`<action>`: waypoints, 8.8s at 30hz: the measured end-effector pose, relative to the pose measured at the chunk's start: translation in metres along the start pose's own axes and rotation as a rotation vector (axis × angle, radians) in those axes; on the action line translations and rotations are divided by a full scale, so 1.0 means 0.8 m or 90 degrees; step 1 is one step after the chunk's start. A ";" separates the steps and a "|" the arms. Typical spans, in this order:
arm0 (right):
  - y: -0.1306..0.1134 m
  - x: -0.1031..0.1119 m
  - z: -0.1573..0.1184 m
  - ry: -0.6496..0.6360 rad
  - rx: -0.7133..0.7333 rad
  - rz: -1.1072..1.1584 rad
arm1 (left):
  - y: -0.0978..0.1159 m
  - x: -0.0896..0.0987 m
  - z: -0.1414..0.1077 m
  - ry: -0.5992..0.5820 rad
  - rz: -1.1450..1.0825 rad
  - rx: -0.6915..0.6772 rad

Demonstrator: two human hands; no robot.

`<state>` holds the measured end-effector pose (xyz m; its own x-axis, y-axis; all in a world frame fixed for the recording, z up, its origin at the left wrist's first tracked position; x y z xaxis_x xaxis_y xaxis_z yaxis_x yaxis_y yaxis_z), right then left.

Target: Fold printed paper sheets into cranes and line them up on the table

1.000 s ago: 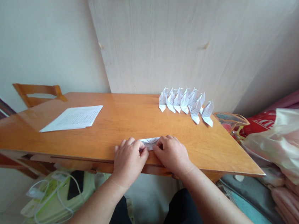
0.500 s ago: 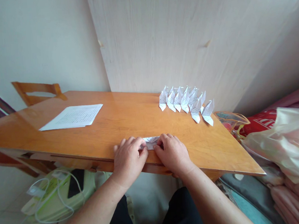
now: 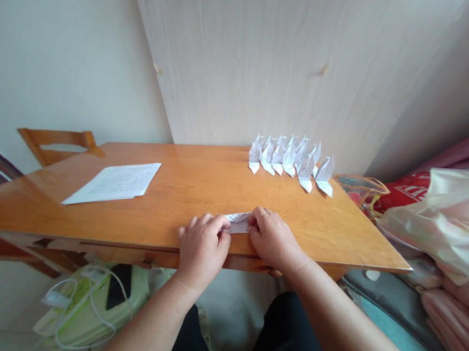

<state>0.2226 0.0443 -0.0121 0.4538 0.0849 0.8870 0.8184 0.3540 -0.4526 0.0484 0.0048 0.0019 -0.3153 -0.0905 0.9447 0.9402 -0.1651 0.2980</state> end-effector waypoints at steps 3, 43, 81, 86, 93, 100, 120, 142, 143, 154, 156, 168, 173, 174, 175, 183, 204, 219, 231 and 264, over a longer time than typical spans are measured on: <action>0.001 0.001 0.000 0.000 0.000 0.001 | 0.001 -0.001 -0.001 0.009 -0.011 -0.002; 0.000 0.004 -0.001 -0.005 0.008 -0.001 | -0.037 0.009 -0.038 0.058 0.027 -0.143; -0.029 0.011 -0.018 0.141 0.124 -0.164 | -0.006 -0.034 -0.040 0.036 0.019 -0.235; -0.029 0.008 -0.021 0.109 0.129 -0.182 | -0.006 -0.033 -0.040 0.051 0.012 -0.240; -0.031 0.007 -0.025 0.042 0.123 -0.166 | -0.010 -0.034 -0.040 0.069 -0.022 -0.268; -0.029 0.003 -0.023 0.024 0.121 -0.154 | -0.023 -0.040 -0.043 0.112 -0.067 -0.305; -0.048 -0.013 -0.074 0.061 0.130 -0.153 | -0.047 -0.024 -0.085 0.208 -0.329 -0.316; -0.107 -0.023 -0.108 -0.049 0.061 0.735 | -0.020 0.018 -0.101 -0.123 -1.143 -0.146; -0.108 -0.024 -0.110 -0.050 0.060 0.742 | -0.021 0.017 -0.103 -0.119 -1.146 -0.136; -0.119 -0.034 -0.118 -0.074 0.069 0.809 | -0.021 0.021 -0.120 -0.038 -1.061 -0.135; -0.118 -0.037 -0.118 -0.053 0.066 0.788 | -0.020 0.022 -0.123 -0.036 -1.053 -0.124; -0.130 -0.042 -0.123 -0.019 0.109 0.751 | -0.019 0.020 -0.128 -0.097 -1.149 -0.090; -0.135 -0.043 -0.125 0.000 0.135 0.733 | -0.018 0.018 -0.129 -0.054 -1.148 -0.096; -0.136 -0.043 -0.125 0.002 0.137 0.730 | -0.018 0.018 -0.129 -0.050 -1.154 -0.095; -0.137 -0.043 -0.126 0.003 0.139 0.730 | -0.018 0.018 -0.130 -0.050 -1.163 -0.093; -0.135 -0.051 -0.130 -0.030 0.119 0.710 | -0.020 0.021 -0.131 -0.079 -1.251 -0.046; -0.142 -0.056 -0.140 -0.021 0.120 0.649 | -0.021 0.033 -0.139 -0.002 -1.247 -0.028; -0.149 -0.059 -0.143 0.010 0.137 0.601 | -0.023 0.029 -0.141 0.049 -1.210 0.016; -0.146 -0.061 -0.145 0.022 0.134 0.598 | -0.022 0.030 -0.142 0.035 -1.158 -0.052; -0.157 -0.054 -0.148 0.057 0.149 0.504 | -0.021 0.045 -0.141 0.066 -1.176 -0.025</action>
<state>0.1423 -0.1138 -0.0042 0.8994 0.3191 0.2986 0.1546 0.4068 -0.9003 0.0067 -0.1066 0.0150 -0.8196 0.1571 -0.5509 -0.5703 -0.1321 0.8108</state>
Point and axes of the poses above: each hand's wrist, its own z-axis towards the middle knuckle, its own x-axis out of the back of the hand, y = z × x, the point moved 2 cm from there along z, towards the middle knuckle, and after that the axes turned 14 degrees about -y, right-handed, at the moved point
